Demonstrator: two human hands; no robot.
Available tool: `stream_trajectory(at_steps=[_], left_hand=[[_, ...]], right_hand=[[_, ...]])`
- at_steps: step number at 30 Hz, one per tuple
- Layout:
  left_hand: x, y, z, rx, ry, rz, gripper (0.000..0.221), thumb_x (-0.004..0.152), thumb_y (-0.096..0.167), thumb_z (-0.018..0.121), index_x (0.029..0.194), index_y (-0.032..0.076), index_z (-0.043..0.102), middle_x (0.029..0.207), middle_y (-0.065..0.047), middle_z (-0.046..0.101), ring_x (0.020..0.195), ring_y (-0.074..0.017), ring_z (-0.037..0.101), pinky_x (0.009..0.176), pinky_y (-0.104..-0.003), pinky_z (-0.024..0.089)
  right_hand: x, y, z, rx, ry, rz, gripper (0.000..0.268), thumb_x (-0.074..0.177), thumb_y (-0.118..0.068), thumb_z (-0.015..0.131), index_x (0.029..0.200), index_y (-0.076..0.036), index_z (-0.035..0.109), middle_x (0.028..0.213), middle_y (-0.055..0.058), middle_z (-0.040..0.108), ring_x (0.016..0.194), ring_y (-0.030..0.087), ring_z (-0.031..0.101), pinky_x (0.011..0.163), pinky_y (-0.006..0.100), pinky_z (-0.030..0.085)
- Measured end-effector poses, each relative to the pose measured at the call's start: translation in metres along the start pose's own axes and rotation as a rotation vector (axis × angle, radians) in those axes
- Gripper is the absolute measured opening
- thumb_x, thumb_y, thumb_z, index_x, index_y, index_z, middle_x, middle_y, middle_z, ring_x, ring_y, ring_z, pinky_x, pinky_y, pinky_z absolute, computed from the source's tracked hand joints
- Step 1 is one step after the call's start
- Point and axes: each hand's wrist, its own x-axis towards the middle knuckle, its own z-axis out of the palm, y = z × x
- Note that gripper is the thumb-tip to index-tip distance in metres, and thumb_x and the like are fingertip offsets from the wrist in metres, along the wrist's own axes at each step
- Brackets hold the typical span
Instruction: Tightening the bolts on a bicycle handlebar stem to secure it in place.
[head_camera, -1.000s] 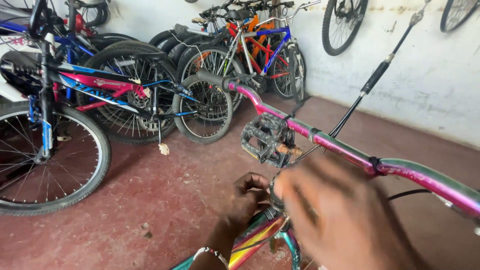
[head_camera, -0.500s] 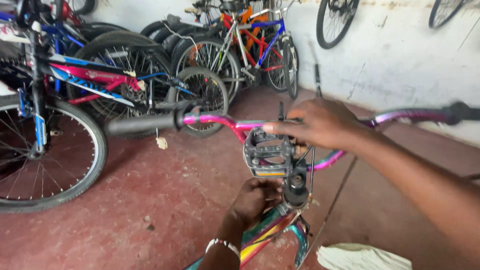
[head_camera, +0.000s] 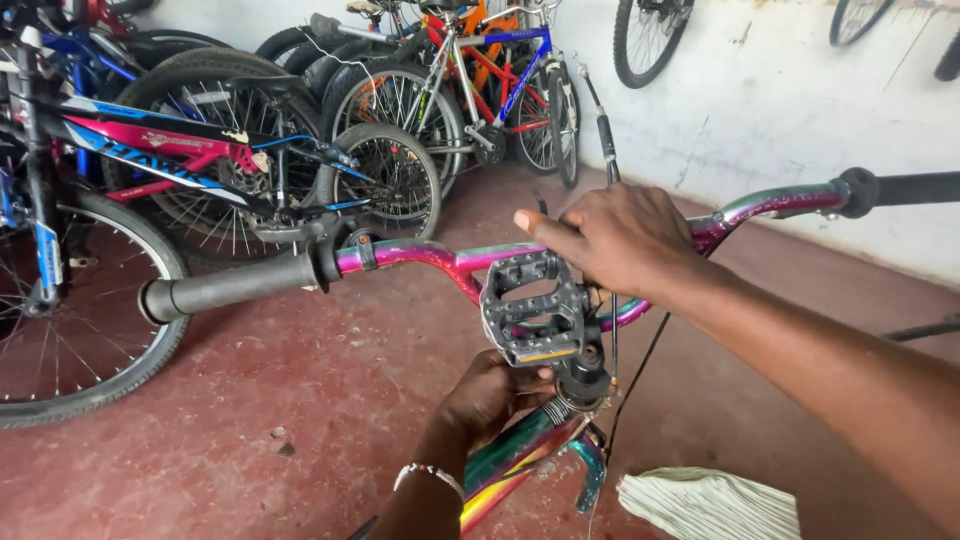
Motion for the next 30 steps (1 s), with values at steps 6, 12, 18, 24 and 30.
stream_trajectory(at_steps=[6,12,18,24,30], left_hand=[[0.007,-0.020,-0.010,-0.027,-0.068,0.098,0.034,0.079,-0.012,0.065,0.110,-0.002,0.073,0.092,-0.012,0.071,0.085,-0.0211,0.071,0.090,-0.037,0.061],[-0.015,-0.005,0.000,-0.009,-0.045,0.081,0.034,0.081,-0.007,0.071,0.115,-0.002,0.073,0.097,-0.012,0.069,0.088,-0.0243,0.069,0.092,-0.040,0.060],[-0.004,-0.007,-0.002,-0.057,-0.061,0.064,0.030,0.083,0.002,0.070,0.113,-0.001,0.072,0.091,-0.007,0.067,0.080,-0.0184,0.068,0.086,-0.037,0.060],[0.013,-0.021,-0.005,0.062,-0.045,0.105,0.027,0.074,-0.004,0.070,0.101,-0.002,0.077,0.084,-0.012,0.071,0.072,-0.0212,0.072,0.072,-0.032,0.061],[0.014,-0.024,-0.003,0.044,0.066,0.111,0.019,0.084,0.004,0.069,0.102,0.002,0.076,0.084,-0.014,0.075,0.072,-0.0215,0.077,0.071,-0.034,0.064]], right_hand=[[-0.005,-0.007,-0.016,0.150,-0.074,-0.010,0.067,0.109,-0.059,0.047,0.056,-0.020,0.056,0.039,-0.003,0.051,0.033,0.016,0.049,0.062,0.031,0.050],[-0.008,-0.013,-0.021,0.125,-0.075,-0.033,0.067,0.110,-0.055,0.047,0.054,-0.019,0.054,0.037,-0.003,0.047,0.032,0.016,0.046,0.060,0.034,0.049],[-0.008,-0.015,-0.023,0.092,-0.057,-0.048,0.064,0.110,-0.053,0.048,0.055,-0.020,0.055,0.040,-0.002,0.048,0.034,0.017,0.047,0.060,0.036,0.048],[-0.006,-0.008,-0.015,0.079,-0.068,-0.063,0.066,0.109,-0.055,0.046,0.054,-0.020,0.055,0.037,-0.002,0.047,0.033,0.016,0.048,0.058,0.035,0.047],[-0.008,-0.011,-0.016,0.058,-0.051,-0.056,0.065,0.110,-0.054,0.045,0.058,-0.018,0.061,0.041,0.001,0.054,0.039,0.020,0.055,0.065,0.038,0.050]])
